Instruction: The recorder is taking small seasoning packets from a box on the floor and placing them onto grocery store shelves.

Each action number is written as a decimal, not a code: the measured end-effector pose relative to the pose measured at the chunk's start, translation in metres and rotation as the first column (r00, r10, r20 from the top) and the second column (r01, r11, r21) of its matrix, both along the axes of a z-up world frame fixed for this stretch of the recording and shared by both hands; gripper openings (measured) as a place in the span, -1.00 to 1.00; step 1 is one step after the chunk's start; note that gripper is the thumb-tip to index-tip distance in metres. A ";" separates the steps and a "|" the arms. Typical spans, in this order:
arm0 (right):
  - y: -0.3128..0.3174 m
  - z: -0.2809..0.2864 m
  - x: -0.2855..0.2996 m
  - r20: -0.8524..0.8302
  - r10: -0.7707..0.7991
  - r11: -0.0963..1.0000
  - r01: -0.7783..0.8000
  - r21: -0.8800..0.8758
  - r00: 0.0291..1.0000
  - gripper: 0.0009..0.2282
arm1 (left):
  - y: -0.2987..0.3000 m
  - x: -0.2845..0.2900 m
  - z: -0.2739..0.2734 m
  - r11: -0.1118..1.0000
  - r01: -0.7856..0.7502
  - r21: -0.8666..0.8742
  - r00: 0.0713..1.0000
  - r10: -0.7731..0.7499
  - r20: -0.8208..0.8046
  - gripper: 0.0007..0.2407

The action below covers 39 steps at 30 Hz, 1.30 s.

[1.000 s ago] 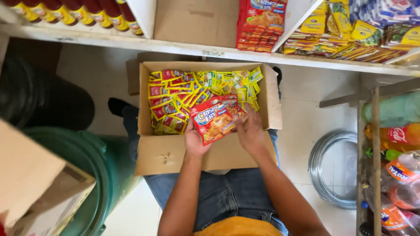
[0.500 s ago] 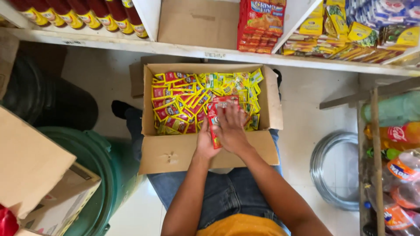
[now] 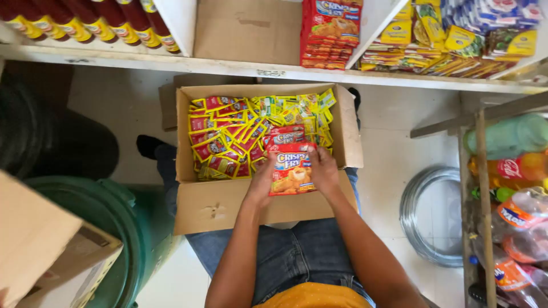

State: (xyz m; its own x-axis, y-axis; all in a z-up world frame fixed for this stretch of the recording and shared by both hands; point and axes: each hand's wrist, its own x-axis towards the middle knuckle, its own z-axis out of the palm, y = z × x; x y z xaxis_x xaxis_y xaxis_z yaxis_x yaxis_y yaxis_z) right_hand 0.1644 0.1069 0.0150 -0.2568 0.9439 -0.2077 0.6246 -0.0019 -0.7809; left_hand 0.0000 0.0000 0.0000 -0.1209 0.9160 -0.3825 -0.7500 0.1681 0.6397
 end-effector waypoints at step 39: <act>0.131 -0.150 0.117 0.719 0.210 0.974 -0.206 -0.095 0.663 -0.54 | 0.012 -0.009 -0.026 0.948 -0.292 -0.128 0.457 0.021 -0.889 -0.70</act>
